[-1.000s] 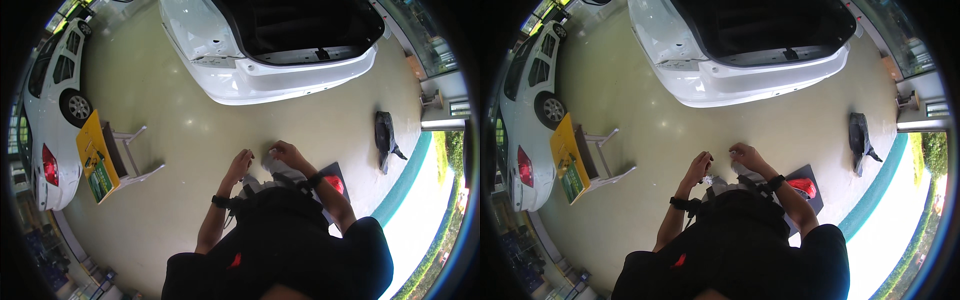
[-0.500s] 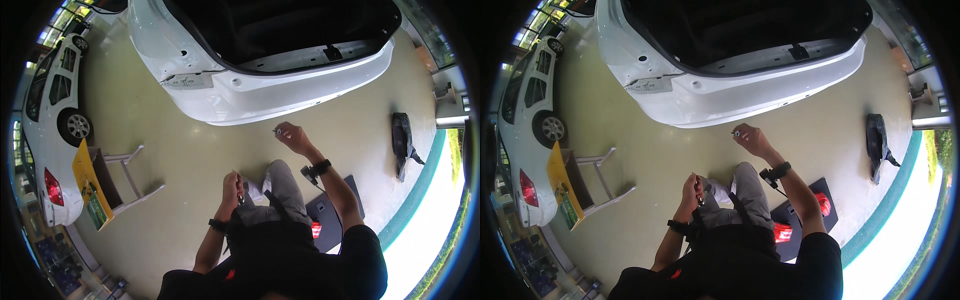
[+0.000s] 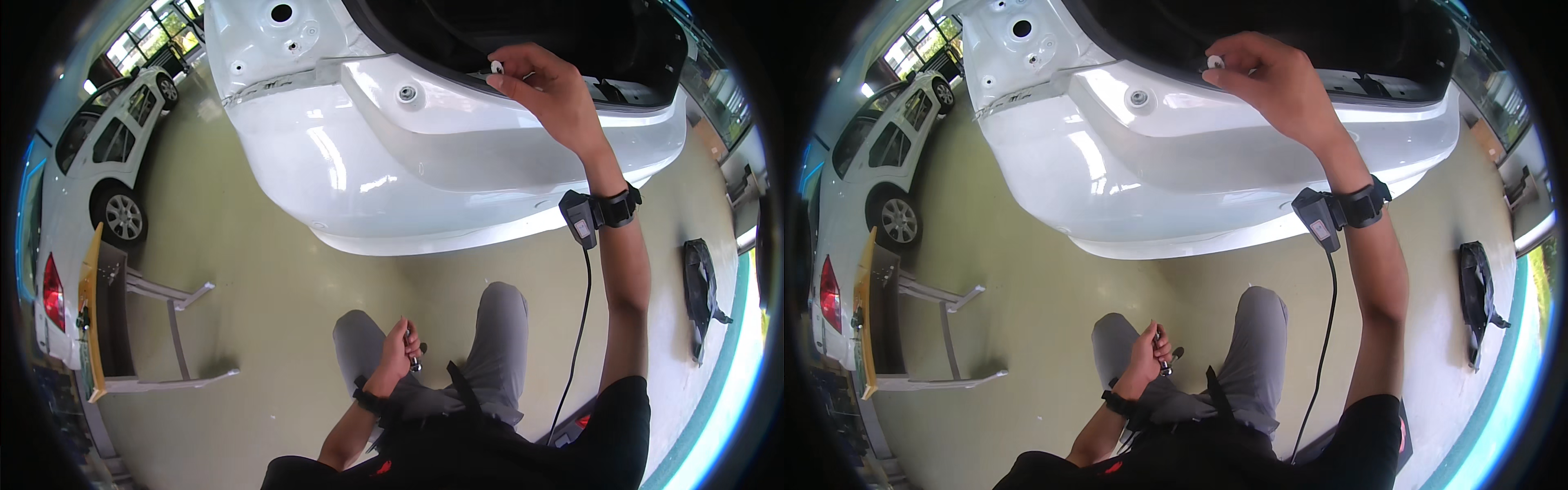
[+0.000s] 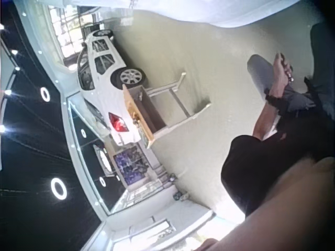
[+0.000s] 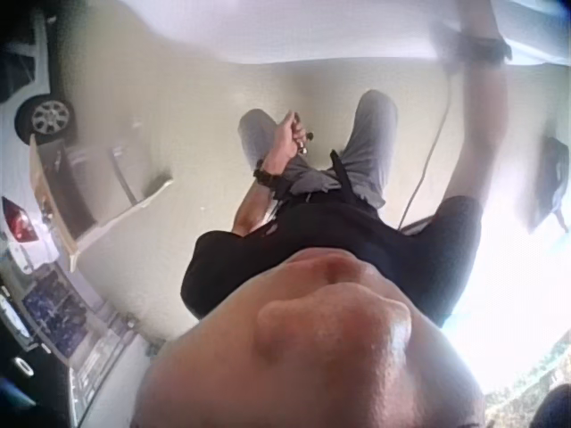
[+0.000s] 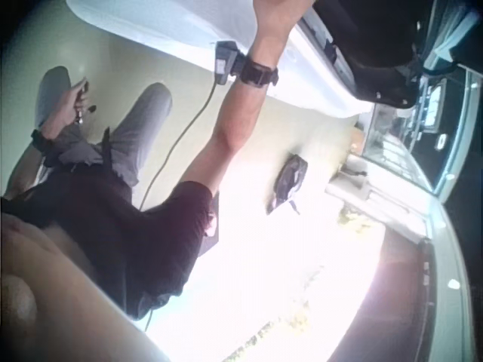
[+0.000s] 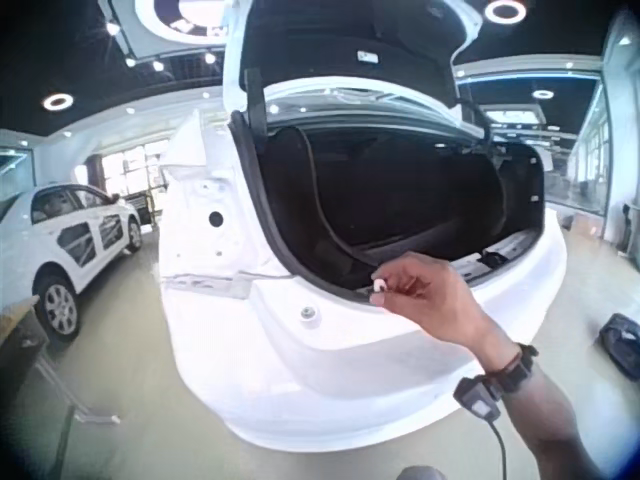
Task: Repairing or replacing a car's rear bumper and associated trim pieces using tools.
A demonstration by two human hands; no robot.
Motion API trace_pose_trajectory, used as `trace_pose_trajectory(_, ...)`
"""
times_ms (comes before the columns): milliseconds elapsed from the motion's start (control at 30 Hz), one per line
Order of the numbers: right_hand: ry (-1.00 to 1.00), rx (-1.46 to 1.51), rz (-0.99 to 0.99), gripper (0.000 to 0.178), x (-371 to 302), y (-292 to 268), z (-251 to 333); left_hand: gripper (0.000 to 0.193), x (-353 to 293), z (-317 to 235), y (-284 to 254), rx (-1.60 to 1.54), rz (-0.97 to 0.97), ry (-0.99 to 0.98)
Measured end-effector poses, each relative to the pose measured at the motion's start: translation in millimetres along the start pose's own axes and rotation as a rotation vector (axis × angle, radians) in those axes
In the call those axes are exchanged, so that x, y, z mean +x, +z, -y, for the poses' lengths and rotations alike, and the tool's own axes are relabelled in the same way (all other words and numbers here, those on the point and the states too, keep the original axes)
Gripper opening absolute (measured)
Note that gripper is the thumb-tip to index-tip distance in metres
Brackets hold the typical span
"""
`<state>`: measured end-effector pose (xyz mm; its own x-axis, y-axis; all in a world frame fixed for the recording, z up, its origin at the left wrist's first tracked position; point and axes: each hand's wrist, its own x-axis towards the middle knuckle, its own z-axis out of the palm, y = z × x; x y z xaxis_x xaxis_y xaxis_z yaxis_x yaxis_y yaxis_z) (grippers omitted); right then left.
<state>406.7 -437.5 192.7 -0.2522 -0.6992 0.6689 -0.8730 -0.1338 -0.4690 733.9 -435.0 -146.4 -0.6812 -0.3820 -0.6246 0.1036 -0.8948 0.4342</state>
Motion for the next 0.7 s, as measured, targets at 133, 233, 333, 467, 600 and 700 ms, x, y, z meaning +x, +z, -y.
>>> trace_pose_trajectory(133, -0.029, 0.005, 0.013, 0.022, -19, 27, 6, 0.029, 33, 1, -23, -0.063, -0.016, 0.108)
trace_pose_trajectory(233, -0.059, 0.008, 0.049, 0.02, -3, 39, 6, 0.029, 23, 1, -27, -0.129, -0.078, 0.134)
trace_pose_trajectory(333, -0.072, -0.005, 0.101, 0.017, 15, 54, -11, 0.029, 14, -4, -32, -0.021, -0.054, 0.07)
trace_pose_trajectory(467, -0.192, -0.141, 0.077, 0.01, 18, 76, -19, 0.029, 30, 7, -53, 0.01, -0.074, 0.097)
trace_pose_trajectory(600, -0.532, -0.362, -0.041, 0.012, 1, 97, -16, 0.027, 38, 32, -67, 0.004, -0.166, 0.106)
trace_pose_trajectory(700, -0.573, -0.408, -0.019, 0.014, -2, 99, -24, 0.026, 40, 44, -59, -0.019, -0.166, 0.063)
